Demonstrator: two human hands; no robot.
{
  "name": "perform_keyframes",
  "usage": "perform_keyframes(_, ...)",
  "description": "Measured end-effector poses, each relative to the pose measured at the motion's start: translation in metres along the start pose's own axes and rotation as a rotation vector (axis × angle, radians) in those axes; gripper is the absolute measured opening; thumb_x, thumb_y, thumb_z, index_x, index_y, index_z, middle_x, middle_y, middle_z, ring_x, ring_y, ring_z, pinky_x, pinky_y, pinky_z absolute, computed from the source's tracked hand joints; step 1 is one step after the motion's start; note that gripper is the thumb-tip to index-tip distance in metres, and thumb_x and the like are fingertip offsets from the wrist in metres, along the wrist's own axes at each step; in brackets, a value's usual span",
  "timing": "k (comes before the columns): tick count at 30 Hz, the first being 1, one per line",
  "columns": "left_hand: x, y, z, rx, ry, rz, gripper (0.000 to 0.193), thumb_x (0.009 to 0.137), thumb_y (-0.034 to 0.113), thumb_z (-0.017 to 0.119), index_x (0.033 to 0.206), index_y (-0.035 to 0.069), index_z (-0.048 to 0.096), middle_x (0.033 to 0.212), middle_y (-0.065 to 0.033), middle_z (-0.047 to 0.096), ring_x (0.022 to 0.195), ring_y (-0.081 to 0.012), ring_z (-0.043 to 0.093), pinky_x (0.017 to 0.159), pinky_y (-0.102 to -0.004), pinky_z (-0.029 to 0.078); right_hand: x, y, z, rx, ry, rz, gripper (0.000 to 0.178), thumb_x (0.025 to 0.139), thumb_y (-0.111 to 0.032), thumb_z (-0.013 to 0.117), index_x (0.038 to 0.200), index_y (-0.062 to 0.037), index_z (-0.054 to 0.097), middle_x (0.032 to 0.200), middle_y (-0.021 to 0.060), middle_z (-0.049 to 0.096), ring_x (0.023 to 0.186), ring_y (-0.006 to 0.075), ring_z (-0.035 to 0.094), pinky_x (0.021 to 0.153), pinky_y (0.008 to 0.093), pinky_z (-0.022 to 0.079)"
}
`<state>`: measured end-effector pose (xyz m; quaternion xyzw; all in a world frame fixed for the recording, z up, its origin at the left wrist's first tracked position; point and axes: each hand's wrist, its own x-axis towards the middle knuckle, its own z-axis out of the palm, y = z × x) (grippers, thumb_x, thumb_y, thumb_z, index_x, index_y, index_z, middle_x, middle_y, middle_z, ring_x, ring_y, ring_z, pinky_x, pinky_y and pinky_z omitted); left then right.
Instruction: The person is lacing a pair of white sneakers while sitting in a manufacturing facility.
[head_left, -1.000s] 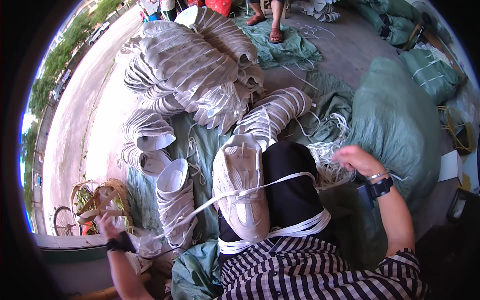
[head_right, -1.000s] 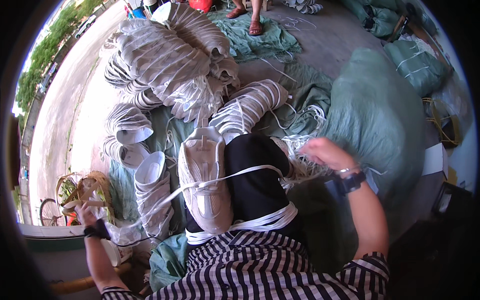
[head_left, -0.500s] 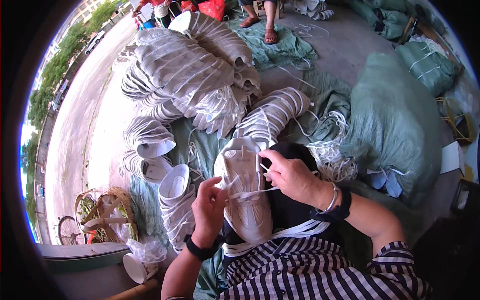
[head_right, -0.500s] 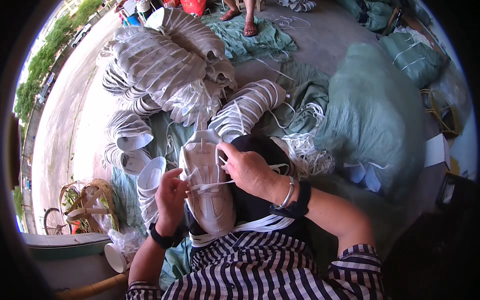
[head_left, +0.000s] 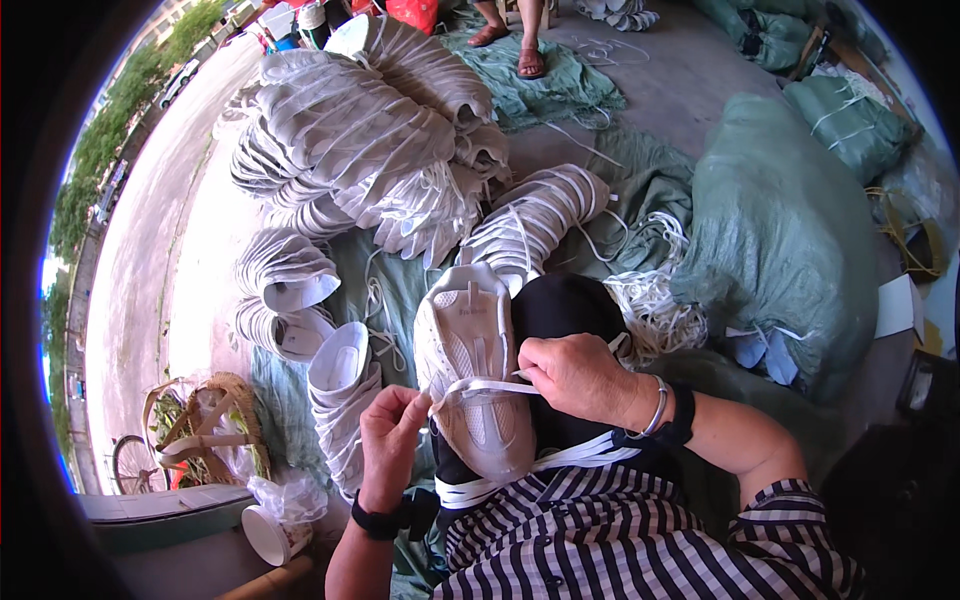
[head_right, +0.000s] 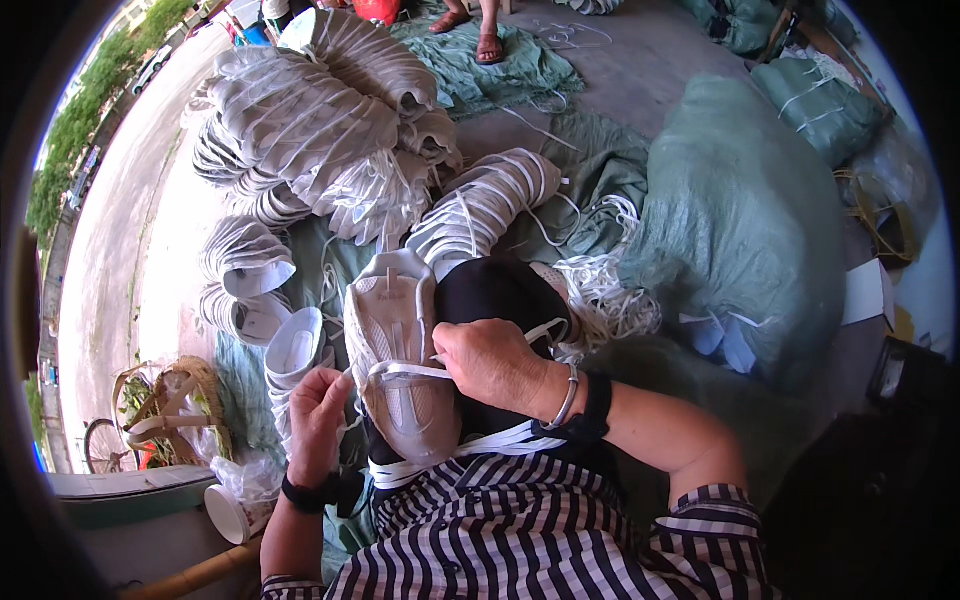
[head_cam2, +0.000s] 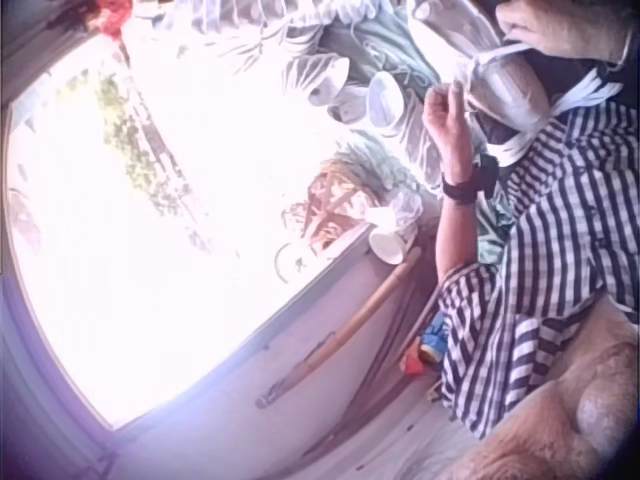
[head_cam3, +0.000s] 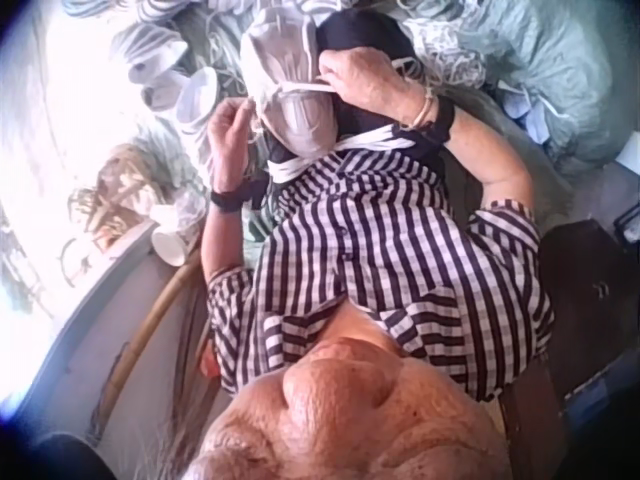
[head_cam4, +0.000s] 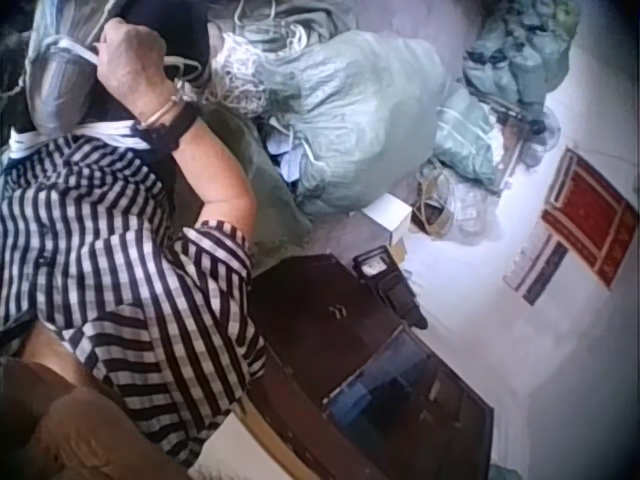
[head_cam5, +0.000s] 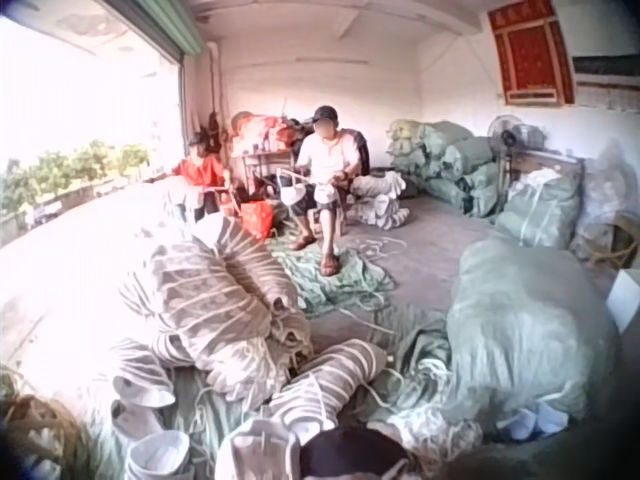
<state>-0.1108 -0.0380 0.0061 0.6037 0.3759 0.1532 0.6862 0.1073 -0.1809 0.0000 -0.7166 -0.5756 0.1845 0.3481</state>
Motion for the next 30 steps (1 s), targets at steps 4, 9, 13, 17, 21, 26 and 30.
perform_keyframes(4, 0.008, -0.002, 0.027, 0.106, 0.042, 0.209, 0.013, 0.088, 0.012, 0.064, 0.088, -0.001, 0.063, 0.069, 0.0044, 0.055, 0.065, -0.0004, 0.044, 0.055, -0.0169, 0.034, -0.001, -0.005, 0.002, -0.085, -0.004, 0.015, 0.007, 0.081, -0.009, 0.060, 0.077, -0.0049, 0.054, 0.066, 0.0121, 0.059, 0.063, 0.0296, 0.063, 0.054, 0.0371, 0.049)
perform_keyframes(9, 0.011, 0.002, 0.025, 0.494, 0.208, 0.608, 0.010, 0.089, 0.009, 0.060, 0.084, 0.000, 0.060, 0.073, 0.0021, 0.056, 0.066, -0.0041, 0.048, 0.059, -0.0195, 0.039, 0.002, -0.011, 0.008, -0.321, 0.001, -0.321, 0.011, 0.079, -0.012, 0.059, 0.078, -0.0040, 0.052, 0.067, 0.0130, 0.060, 0.063, 0.0295, 0.063, 0.054, 0.0354, 0.051)
perform_keyframes(13, 0.010, 0.002, 0.017, 0.147, -0.061, 0.027, 0.015, 0.091, 0.013, 0.056, 0.086, 0.000, 0.060, 0.077, 0.0002, 0.059, 0.072, -0.0069, 0.051, 0.065, -0.0227, 0.042, 0.007, 0.002, 0.004, -0.036, -0.088, -0.160, 0.009, 0.079, -0.012, 0.060, 0.079, -0.0035, 0.056, 0.069, 0.0143, 0.061, 0.066, 0.0303, 0.064, 0.058, 0.0377, 0.051)
perform_keyframes(17, 0.009, -0.005, 0.014, 0.139, -0.079, 0.083, 0.022, 0.093, 0.018, 0.056, 0.086, -0.002, 0.061, 0.078, 0.0002, 0.061, 0.073, -0.0060, 0.051, 0.070, -0.0213, 0.042, 0.022, -0.002, -0.011, 0.222, -0.248, 0.065, 0.008, 0.078, -0.012, 0.060, 0.078, -0.0040, 0.061, 0.069, 0.0152, 0.062, 0.067, 0.0321, 0.063, 0.061, 0.0392, 0.049)
perform_keyframes(21, 0.012, -0.009, 0.015, 0.077, -0.069, 0.097, 0.023, 0.092, 0.019, 0.057, 0.084, -0.002, 0.063, 0.076, 0.0013, 0.060, 0.072, -0.0052, 0.051, 0.067, -0.0204, 0.041, 0.023, -0.004, -0.012, 0.266, -0.311, 0.148, 0.008, 0.078, -0.011, 0.059, 0.078, -0.0033, 0.060, 0.069, 0.0157, 0.062, 0.066, 0.0320, 0.063, 0.061, 0.0377, 0.049)
perform_keyframes(26, 0.013, 0.002, 0.012, 0.087, -0.112, -0.013, 0.022, 0.092, 0.020, 0.058, 0.083, 0.000, 0.063, 0.073, 0.0036, 0.057, 0.068, -0.0031, 0.048, 0.063, -0.0188, 0.038, 0.020, -0.004, -0.011, 0.271, -0.280, 0.147, 0.010, 0.079, -0.013, 0.062, 0.078, -0.0030, 0.060, 0.069, 0.0158, 0.062, 0.066, 0.0318, 0.063, 0.061, 0.0378, 0.048)
perform_keyframes(30, 0.016, 0.002, 0.010, 0.057, -0.158, -0.054, 0.022, 0.090, 0.021, 0.060, 0.082, 0.001, 0.063, 0.071, 0.0047, 0.056, 0.066, -0.0021, 0.046, 0.060, -0.0179, 0.036, 0.020, -0.005, -0.011, 0.241, -0.283, 0.146, 0.012, 0.079, -0.014, 0.064, 0.079, -0.0031, 0.060, 0.071, 0.0159, 0.062, 0.067, 0.0315, 0.063, 0.061, 0.0381, 0.049)
